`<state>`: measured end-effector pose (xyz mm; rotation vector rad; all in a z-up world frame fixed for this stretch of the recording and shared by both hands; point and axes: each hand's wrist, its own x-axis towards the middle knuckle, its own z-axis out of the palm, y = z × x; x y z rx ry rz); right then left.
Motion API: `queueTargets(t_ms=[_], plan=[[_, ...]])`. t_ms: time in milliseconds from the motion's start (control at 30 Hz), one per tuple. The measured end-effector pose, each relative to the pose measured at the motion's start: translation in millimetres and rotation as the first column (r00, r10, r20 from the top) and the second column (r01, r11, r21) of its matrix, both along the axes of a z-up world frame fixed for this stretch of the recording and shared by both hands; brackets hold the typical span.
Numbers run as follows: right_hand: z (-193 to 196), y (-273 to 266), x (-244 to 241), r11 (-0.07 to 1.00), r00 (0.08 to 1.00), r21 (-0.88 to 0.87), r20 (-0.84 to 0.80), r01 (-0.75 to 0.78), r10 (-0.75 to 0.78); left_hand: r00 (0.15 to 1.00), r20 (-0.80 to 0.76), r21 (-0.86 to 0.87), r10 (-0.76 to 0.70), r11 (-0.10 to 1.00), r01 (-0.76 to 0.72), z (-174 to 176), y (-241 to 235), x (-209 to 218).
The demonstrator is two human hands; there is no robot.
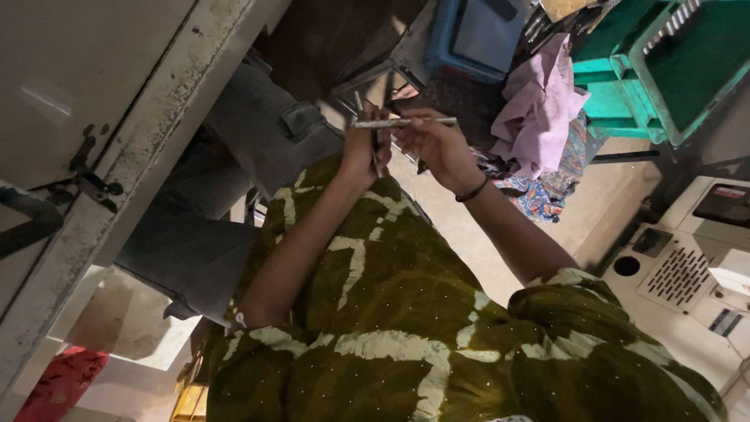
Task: The person handles several small metal cylindrical parts, repeatedly picking them up, inspecting them, and placing them into a green storage bin. They also wipe a metal surface with a pink cloth and open a machine door to place a part inside.
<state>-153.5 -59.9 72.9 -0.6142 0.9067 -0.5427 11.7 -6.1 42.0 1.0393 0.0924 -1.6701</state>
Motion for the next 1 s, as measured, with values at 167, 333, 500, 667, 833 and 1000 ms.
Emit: queueTargets(t_ms=[167, 333, 500, 667, 833, 1000], plan=[[-5, -9, -14, 0.996, 0.995, 0.024, 0.053, -0.083, 0.082, 0.999, 0.009, 0.003, -0.048, 0.999, 0.048, -1, -2, 0], [-5, -33, -34, 0.94, 0.941, -0.145, 0.091, -0.31, 0.325, 0.987, 0.086, 0.031, -0.133, 0.991, 0.13, -5, -1, -2], [9, -49, -33, 0.673, 0.741, -0.346, -0.473, -0.654, 0.477, 0.979, 0.116, 0.064, -0.168, 0.985, 0.162, -12, 2, -5], [26, -31, -6, 0.461, 0.521, -0.342, -0.781, -0.819, 0.346, 0.979, 0.141, -0.002, -0.149, 0.989, 0.151, -21, 5, -8], [33, -28, 10, 0.425, 0.426, -0.269, -0.841, -0.864, 0.333, 0.973, 0.157, 0.013, -0.167, 0.986, 0.167, -32, 8, -10], [28, -35, 6, 0.384, 0.364, -0.218, -0.856, -0.898, 0.366, 0.983, 0.13, -0.055, -0.128, 0.989, 0.136, -43, 10, -12]])
